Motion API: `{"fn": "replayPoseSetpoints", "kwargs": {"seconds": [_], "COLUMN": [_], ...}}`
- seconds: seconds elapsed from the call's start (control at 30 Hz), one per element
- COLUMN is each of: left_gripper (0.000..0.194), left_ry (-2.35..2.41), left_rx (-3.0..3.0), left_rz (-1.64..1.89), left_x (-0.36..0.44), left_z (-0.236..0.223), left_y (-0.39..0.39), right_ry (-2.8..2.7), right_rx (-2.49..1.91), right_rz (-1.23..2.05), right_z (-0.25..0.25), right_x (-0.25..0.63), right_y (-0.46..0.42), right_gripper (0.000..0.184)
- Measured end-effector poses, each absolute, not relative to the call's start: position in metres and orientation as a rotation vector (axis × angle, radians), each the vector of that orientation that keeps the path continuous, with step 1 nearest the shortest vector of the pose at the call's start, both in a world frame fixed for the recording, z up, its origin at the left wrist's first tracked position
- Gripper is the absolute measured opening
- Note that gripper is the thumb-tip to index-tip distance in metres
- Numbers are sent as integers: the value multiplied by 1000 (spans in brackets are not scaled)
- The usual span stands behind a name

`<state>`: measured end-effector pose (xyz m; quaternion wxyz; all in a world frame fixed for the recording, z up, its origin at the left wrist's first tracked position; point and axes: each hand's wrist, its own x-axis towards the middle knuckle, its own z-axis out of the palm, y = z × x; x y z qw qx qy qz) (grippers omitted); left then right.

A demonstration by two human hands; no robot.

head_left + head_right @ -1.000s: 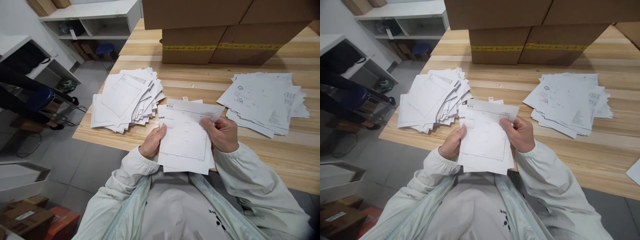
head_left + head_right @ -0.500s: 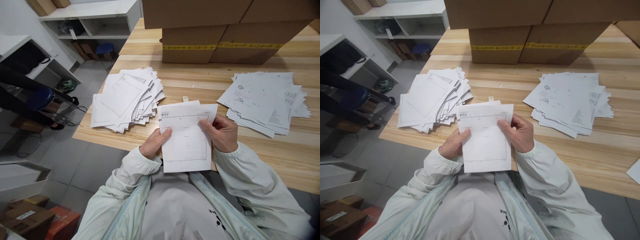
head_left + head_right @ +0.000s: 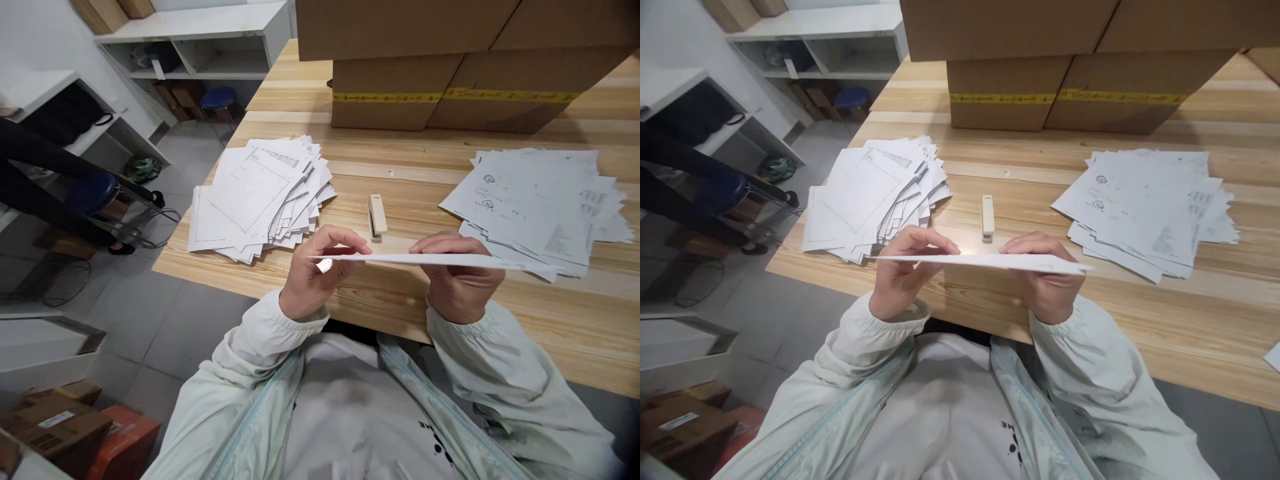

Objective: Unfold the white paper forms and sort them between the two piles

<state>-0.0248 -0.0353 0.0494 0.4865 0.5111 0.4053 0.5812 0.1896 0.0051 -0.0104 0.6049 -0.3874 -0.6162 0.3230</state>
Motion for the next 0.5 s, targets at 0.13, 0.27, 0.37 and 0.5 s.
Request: {"fn": "replayPoseSetpoints", "kwargs": {"seconds": [0.13, 0.27, 0.37, 0.5], "left_gripper": [32, 39, 42, 39], "left_ry": [1096, 1069, 1071, 1062], "left_rx": [1268, 1162, 1103, 1172], "left_rz": [1459, 1473, 1450, 1429], "left_x": [-19, -12, -7, -2], "left_z": [38, 38, 41, 48], "left_y": [-30, -31, -32, -35], "right_ry": [-1273, -1271, -1279, -1279], "right_rx": [-905, -918, -947, -996], "right_rz": [723, 779, 775, 704], "right_z": [-17, -19, -19, -19], "right_x": [185, 184, 185, 188], "right_y": [7, 5, 2, -1], "right_gripper": [22, 36, 32, 27]}}
